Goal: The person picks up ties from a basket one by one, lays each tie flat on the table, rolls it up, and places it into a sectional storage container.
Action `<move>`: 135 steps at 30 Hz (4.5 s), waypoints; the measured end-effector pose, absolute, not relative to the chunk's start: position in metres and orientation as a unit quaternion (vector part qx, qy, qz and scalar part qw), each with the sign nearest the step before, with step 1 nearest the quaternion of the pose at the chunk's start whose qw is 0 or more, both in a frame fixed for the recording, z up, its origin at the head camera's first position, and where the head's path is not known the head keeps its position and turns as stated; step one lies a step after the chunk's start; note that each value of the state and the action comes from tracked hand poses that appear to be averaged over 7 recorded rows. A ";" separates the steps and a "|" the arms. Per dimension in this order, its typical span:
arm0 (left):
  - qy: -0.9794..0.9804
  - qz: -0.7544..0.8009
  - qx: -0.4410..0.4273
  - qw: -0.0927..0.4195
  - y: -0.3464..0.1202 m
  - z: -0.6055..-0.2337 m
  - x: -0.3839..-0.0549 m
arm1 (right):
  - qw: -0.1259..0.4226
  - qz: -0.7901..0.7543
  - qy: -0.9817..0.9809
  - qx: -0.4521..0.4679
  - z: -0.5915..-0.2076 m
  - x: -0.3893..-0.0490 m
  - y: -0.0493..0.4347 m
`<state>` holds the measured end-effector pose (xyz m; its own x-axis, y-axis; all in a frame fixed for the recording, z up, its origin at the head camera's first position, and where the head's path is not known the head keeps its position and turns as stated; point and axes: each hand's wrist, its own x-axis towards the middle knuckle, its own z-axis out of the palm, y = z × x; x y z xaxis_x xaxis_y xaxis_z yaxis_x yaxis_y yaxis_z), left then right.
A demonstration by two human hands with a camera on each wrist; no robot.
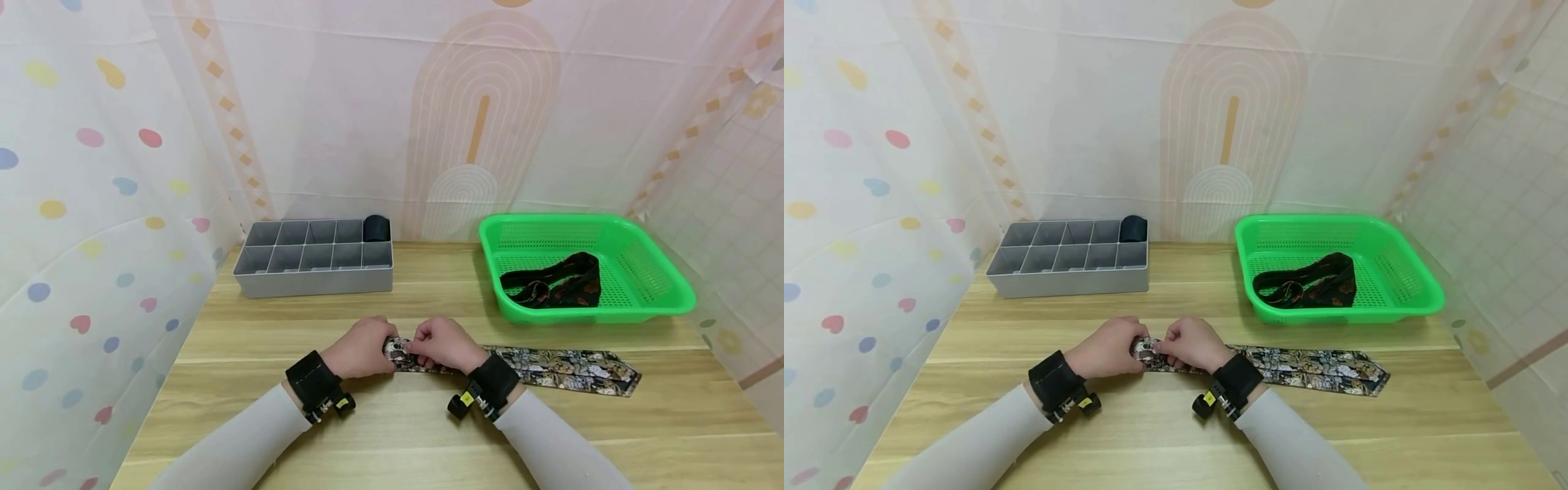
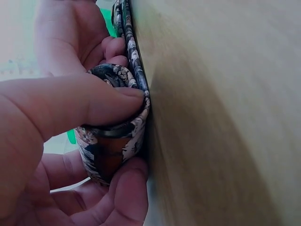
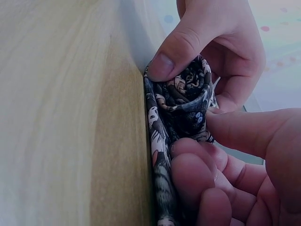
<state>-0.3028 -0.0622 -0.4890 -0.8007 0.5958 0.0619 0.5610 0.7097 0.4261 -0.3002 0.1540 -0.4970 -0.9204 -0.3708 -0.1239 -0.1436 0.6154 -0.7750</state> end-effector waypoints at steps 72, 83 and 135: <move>0.923 0.231 0.290 0.102 -0.074 -0.481 -0.307 | 0.148 -0.418 0.882 -0.161 -0.496 -0.300 0.156; 0.914 0.274 0.289 0.080 -0.071 -0.475 -0.305 | 0.142 -0.433 0.876 -0.160 -0.493 -0.300 0.158; 0.915 0.220 0.333 0.047 -0.039 -0.475 -0.304 | 0.148 -0.390 0.868 -0.269 -0.487 -0.310 0.177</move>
<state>-0.3040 -0.0395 -0.4748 -0.7733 0.6311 0.0607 0.5896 0.6807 0.4348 -0.3101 0.1773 -0.4867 -0.8118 -0.5820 -0.0473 -0.3516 0.5520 -0.7561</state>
